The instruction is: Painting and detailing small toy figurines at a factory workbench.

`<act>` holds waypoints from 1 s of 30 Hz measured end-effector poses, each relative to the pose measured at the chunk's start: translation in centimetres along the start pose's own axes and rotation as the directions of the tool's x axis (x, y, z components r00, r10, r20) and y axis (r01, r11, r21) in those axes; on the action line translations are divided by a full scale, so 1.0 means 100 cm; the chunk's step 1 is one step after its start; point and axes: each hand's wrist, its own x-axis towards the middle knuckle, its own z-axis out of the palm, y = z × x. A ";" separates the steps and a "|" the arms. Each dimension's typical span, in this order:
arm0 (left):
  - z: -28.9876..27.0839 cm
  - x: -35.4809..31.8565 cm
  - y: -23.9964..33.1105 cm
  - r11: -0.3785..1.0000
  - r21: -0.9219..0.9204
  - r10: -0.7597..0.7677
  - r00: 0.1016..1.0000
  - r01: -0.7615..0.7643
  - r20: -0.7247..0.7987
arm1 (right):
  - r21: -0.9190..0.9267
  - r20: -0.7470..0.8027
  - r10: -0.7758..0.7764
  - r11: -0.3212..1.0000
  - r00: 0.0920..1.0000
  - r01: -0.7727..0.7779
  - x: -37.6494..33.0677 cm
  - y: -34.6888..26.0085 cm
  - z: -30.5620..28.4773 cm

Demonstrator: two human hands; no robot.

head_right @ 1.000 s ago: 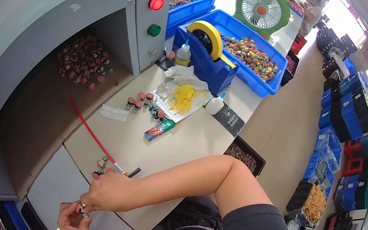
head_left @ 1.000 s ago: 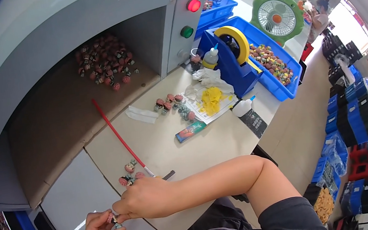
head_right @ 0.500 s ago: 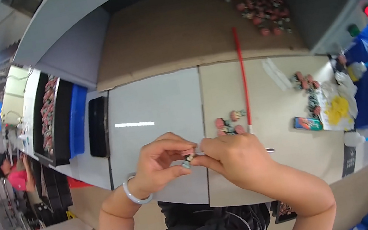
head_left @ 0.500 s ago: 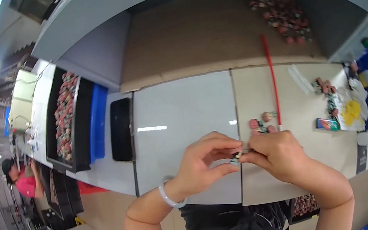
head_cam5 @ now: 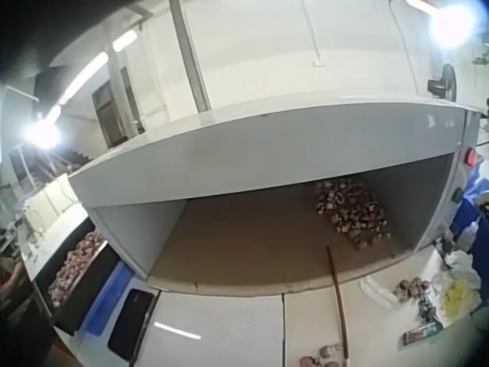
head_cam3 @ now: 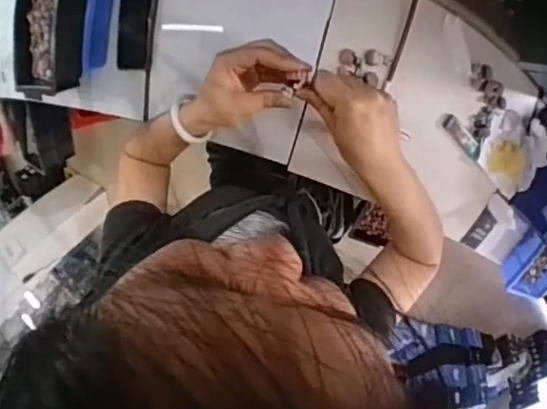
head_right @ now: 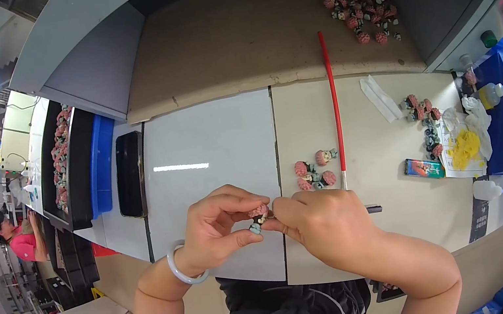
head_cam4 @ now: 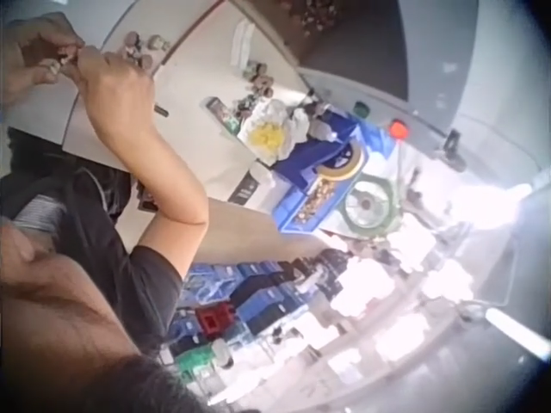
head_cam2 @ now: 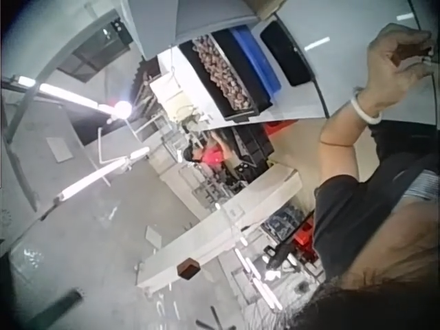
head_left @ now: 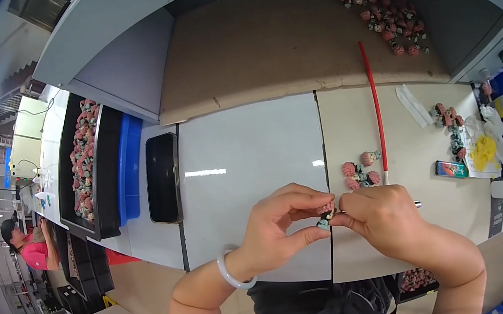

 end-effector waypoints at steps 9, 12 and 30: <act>-0.001 -0.003 -0.004 0.999 -0.029 0.036 0.999 -0.037 -0.013 | 0.039 0.041 -0.002 0.999 0.999 0.001 0.003 0.001 -0.001; -0.002 -0.002 -0.004 0.999 -0.004 0.044 0.999 -0.044 0.005 | 0.141 0.068 0.033 0.989 0.997 -0.042 0.003 0.004 0.002; -0.002 -0.002 0.001 1.000 0.009 0.002 1.000 -0.002 -0.006 | 0.094 0.040 -0.014 0.996 0.999 0.010 0.002 0.003 0.001</act>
